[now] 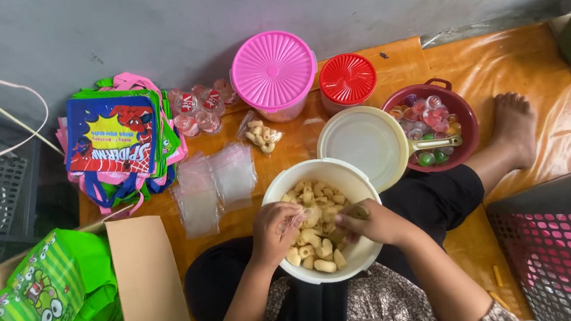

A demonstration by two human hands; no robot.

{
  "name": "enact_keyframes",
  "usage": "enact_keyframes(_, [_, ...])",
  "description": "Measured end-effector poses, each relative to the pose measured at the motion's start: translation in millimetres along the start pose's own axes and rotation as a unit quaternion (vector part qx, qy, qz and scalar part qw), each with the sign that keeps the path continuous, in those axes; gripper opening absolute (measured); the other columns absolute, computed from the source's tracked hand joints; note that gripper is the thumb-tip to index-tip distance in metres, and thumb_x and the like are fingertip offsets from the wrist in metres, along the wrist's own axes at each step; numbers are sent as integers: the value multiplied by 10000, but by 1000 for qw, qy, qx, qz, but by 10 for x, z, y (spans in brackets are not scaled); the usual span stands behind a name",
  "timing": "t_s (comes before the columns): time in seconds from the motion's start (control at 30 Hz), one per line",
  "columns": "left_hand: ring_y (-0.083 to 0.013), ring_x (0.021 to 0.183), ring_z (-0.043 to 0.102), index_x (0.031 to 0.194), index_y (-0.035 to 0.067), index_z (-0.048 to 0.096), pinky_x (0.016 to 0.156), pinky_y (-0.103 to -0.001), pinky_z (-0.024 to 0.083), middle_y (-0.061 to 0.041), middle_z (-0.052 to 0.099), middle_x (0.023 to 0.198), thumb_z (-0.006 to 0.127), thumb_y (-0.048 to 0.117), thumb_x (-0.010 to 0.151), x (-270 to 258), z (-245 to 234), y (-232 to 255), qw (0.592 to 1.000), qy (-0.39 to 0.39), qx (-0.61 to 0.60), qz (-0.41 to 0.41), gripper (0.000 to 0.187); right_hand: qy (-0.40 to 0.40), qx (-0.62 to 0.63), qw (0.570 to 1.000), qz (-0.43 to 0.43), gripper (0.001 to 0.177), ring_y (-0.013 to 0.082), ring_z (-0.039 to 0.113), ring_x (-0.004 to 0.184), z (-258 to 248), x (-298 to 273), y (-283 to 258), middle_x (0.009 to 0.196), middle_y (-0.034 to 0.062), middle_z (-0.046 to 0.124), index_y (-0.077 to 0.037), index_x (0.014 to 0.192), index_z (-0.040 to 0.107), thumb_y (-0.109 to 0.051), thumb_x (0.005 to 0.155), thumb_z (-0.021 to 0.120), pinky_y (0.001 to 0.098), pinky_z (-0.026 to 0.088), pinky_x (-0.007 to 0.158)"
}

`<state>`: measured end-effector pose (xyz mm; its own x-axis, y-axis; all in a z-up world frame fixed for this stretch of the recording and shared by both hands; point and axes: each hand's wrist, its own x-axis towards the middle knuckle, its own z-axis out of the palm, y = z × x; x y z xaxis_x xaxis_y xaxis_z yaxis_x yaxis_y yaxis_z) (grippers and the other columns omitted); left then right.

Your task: The person scoops macaroni snacks from a bowl using a spoon and places them into small plastic bags, then seals the bags by hand.

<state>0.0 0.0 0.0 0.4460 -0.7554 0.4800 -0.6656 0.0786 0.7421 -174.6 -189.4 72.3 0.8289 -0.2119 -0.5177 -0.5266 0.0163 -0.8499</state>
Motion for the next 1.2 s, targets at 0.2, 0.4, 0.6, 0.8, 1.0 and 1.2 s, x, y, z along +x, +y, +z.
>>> enact_keyframes(0.2, [-358,1080,709,1077,67,653,915,-472,547,-132,727,1167,684,113,956,107,-96,257,995,41,-80,-52,132,90,158,982,-42,341,345,781,599,-335,-36,571,669,324,762,140,930,755,-165,972,609,446,653,605])
enact_keyframes(0.4, [-369,1058,709,1206,44,639,898,-443,584,-152,722,1130,717,152,944,48,-65,217,991,24,-81,-103,293,166,296,935,-103,399,373,767,634,-708,-3,1194,736,334,721,153,919,680,-174,1063,502,427,658,549])
enact_keyframes(0.6, [-388,1040,708,1268,17,618,882,-445,603,-193,691,1073,763,172,916,51,-45,235,988,23,-80,-127,411,197,275,930,-143,420,401,762,636,-825,-29,1284,770,379,705,175,915,686,-157,1081,487,445,663,554])
enact_keyframes(0.8, [-360,944,726,1238,36,648,836,-442,608,-161,724,991,793,220,884,62,-19,250,995,27,-27,-87,425,224,285,917,-168,406,375,746,612,-806,-33,1225,751,366,686,170,907,668,-147,1085,488,423,661,547])
enact_keyframes(1.0, [-306,910,732,1269,51,643,859,-414,590,-122,748,976,912,333,744,54,21,189,998,33,-7,-47,654,250,300,899,-196,411,366,746,607,-790,-37,1292,732,359,680,156,899,663,-154,1099,482,422,662,544])
enact_keyframes(1.2, [-335,903,725,1295,51,611,853,-449,576,-128,743,987,954,396,643,60,-30,167,999,13,24,-40,814,297,180,890,-297,406,339,762,627,-535,-373,566,715,326,706,120,915,704,-216,1057,526,449,652,616])
